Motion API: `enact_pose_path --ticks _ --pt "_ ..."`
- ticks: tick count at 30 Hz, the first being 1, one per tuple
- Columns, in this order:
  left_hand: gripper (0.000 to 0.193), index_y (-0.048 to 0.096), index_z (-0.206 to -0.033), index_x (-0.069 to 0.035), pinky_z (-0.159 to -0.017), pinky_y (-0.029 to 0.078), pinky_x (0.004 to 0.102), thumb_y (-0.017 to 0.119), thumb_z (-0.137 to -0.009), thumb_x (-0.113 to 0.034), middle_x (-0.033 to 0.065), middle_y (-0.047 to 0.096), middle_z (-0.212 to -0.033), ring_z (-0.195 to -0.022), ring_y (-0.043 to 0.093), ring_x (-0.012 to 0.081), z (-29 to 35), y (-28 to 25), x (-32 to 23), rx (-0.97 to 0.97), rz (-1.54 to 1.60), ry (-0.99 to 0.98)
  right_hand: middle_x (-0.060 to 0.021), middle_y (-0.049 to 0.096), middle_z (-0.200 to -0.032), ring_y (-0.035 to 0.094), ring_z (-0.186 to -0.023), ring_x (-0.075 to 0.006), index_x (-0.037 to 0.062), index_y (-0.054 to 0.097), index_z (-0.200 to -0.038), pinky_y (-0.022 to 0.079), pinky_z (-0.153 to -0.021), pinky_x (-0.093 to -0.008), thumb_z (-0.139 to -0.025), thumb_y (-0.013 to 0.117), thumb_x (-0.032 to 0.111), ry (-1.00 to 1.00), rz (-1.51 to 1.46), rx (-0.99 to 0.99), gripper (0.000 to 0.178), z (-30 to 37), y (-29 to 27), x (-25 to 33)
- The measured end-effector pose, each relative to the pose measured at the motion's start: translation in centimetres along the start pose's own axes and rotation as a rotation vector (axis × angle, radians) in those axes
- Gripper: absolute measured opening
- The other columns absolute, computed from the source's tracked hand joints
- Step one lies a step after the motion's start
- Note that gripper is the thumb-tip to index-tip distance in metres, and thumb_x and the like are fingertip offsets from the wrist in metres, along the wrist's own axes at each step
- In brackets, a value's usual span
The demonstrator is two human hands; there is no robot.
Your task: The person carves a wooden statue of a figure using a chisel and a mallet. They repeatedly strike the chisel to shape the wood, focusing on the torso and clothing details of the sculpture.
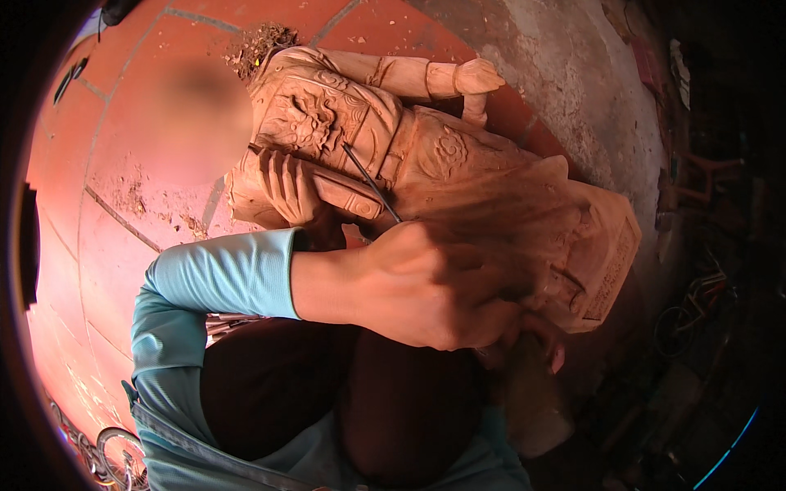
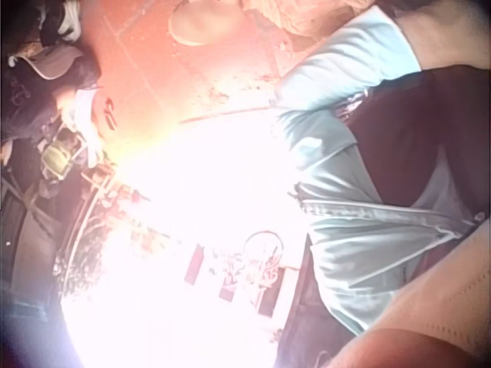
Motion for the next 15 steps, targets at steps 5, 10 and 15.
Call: enact_pose_path --ticks 5,10,15 --pt "0.015 0.05 -0.048 -0.02 -0.036 0.029 0.0296 0.061 -0.055 -0.028 -0.0041 0.043 -0.047 -0.043 0.048 0.0136 1.0 0.2 0.0 -0.089 -0.002 0.002 -0.009 0.058 -0.098 0.057 -0.083 -0.0156 -0.0014 0.038 -0.128 0.048 -0.075 -0.029 -0.08 0.069 0.004 0.004 -0.032 0.023 0.057 0.2 0.7 -0.5" --pt "0.016 0.051 -0.044 -0.022 -0.034 0.03 0.0299 0.061 -0.055 -0.029 -0.0048 0.043 -0.041 -0.041 0.049 0.0143 0.6 -1.0 -0.1 0.034 0.034 0.019 -0.0091 0.058 -0.098 0.057 -0.082 -0.0155 -0.0014 0.037 -0.129 0.048 -0.075 -0.0288 -0.08 0.069 0.003 0.01 -0.015 0.012 0.058 0.4 0.3 -0.3" --pt "0.013 0.058 -0.048 -0.02 -0.036 0.041 0.0311 0.064 -0.058 -0.027 -0.0016 0.052 -0.044 -0.046 0.059 0.0179 -0.1 -2.8 -0.5 0.308 0.021 0.03 -0.0092 0.058 -0.097 0.057 -0.081 -0.0153 -0.0015 0.036 -0.13 0.048 -0.074 -0.0286 -0.08 0.069 0.003 0.008 0.002 0.004 0.059 0.6 -0.2 -0.1"
Point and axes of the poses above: each hand's wrist, its own z-axis away from the middle knuckle, its own y-axis out of the palm, x = y × z, the point moved 2 cm from there along -z, towards the middle knuckle
